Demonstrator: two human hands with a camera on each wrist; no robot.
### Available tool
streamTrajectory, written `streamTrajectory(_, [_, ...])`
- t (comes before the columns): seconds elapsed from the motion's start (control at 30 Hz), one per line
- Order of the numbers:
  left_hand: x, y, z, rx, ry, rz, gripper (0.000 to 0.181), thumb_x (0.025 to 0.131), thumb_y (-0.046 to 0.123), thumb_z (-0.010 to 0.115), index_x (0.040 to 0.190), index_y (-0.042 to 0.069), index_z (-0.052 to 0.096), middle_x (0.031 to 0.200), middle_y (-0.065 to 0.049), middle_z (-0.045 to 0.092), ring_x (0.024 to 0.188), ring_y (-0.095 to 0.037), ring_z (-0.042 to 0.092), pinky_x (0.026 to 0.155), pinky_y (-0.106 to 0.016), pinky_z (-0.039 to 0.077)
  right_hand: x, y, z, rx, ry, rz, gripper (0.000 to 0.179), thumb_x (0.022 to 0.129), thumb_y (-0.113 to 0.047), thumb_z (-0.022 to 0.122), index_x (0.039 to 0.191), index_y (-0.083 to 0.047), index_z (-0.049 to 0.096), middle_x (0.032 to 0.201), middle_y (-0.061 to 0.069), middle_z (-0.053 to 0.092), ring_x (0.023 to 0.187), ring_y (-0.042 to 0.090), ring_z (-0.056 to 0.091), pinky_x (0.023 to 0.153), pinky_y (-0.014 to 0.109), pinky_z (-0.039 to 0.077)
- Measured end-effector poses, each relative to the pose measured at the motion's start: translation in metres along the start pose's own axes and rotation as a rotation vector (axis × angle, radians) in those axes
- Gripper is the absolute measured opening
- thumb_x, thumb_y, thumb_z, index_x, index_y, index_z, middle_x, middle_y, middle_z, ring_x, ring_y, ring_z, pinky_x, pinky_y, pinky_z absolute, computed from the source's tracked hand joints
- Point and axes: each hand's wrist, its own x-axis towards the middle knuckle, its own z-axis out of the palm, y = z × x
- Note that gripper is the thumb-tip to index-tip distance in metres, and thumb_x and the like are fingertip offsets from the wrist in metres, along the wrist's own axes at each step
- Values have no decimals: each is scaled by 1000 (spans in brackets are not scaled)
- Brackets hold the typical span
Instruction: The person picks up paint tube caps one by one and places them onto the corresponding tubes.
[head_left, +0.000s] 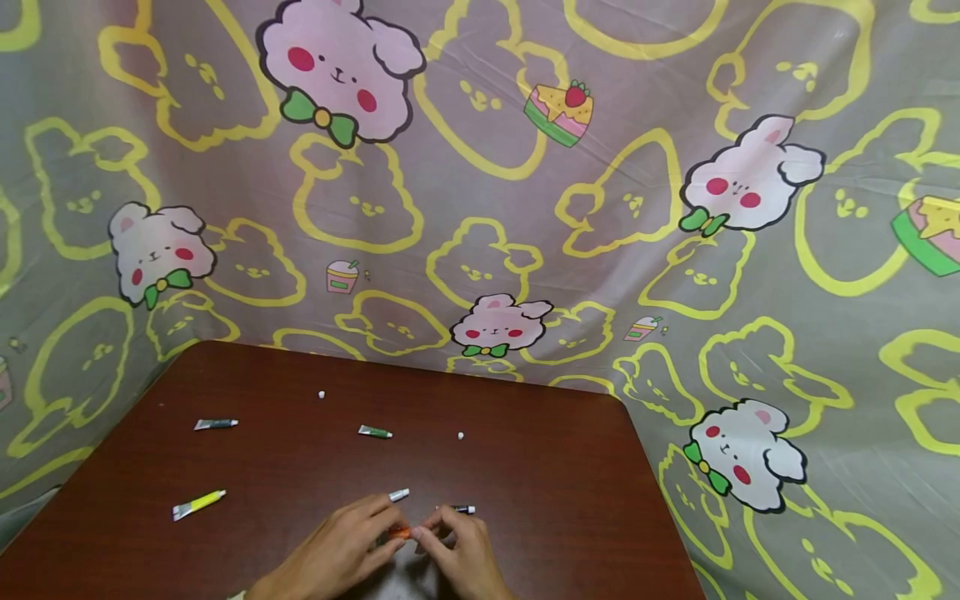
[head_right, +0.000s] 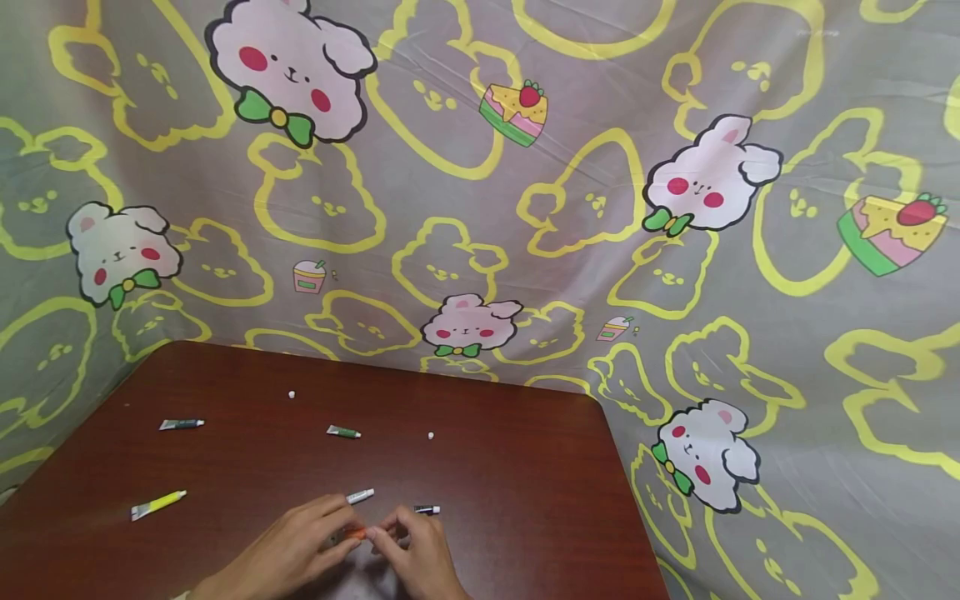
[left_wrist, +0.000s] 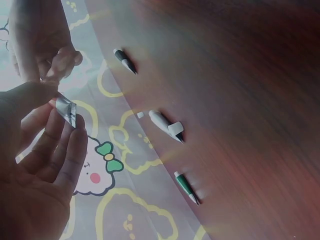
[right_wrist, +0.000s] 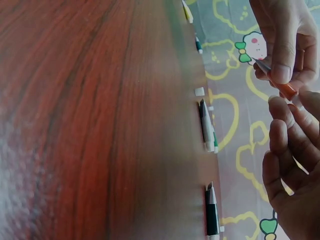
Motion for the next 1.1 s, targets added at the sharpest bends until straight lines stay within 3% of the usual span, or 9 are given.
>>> streamTrajectory(0.1, [0,0,-1,-18,-8,-4,11,100,28,81,106,28,72,101,18,63,85,7,57,68,-15,48,0,0,-1,-15,3,6,5,100,-16,80,102,-14,75,82,-1,79,75,-3,68,66,22,59])
streamTrajectory(0.23, [-1,0,-1,-50,-19,-19,15,98,23,83,106,29,72,101,17,63,85,8,54,65,-16,46,-1,1,-2,-4,-12,-24,16,99,-13,81,114,-12,74,88,1,78,78,-3,67,66,28,61])
streamTrajectory(0.47, [-1,0,1,2,18,-4,18,95,23,86,103,29,72,99,18,62,84,7,55,69,-12,45,-2,2,-3,-22,-12,-81,12,98,-7,80,107,-14,75,93,0,79,80,0,70,69,30,62])
streamTrajectory(0.73, [1,1,1,16,30,25,10,100,30,81,103,29,72,100,18,63,85,5,57,70,-13,46,-2,3,0,-72,34,-29,8,100,-12,79,96,-17,74,82,-4,78,78,-4,68,69,23,59])
streamTrajectory(0.9, [1,1,0,-33,0,12,9,101,28,80,105,28,72,101,17,63,85,6,56,68,-14,47,-1,2,-2,-41,-6,26,7,101,-15,78,107,-16,75,85,-3,77,79,-6,65,69,25,60])
streamTrajectory(1.0, [1,0,0,-52,-3,12,7,102,27,79,106,27,73,101,16,64,85,6,55,68,-14,47,-2,4,-2,-37,-28,-12,15,99,-13,80,113,-13,73,89,-1,76,80,-5,65,68,27,60])
streamTrajectory(1.1, [1,-1,0,-40,8,23,6,103,29,78,105,27,73,101,16,64,85,6,55,68,-13,46,-2,8,-1,-67,-25,-93,14,98,-9,80,109,-13,72,90,0,75,81,-3,66,69,26,60])
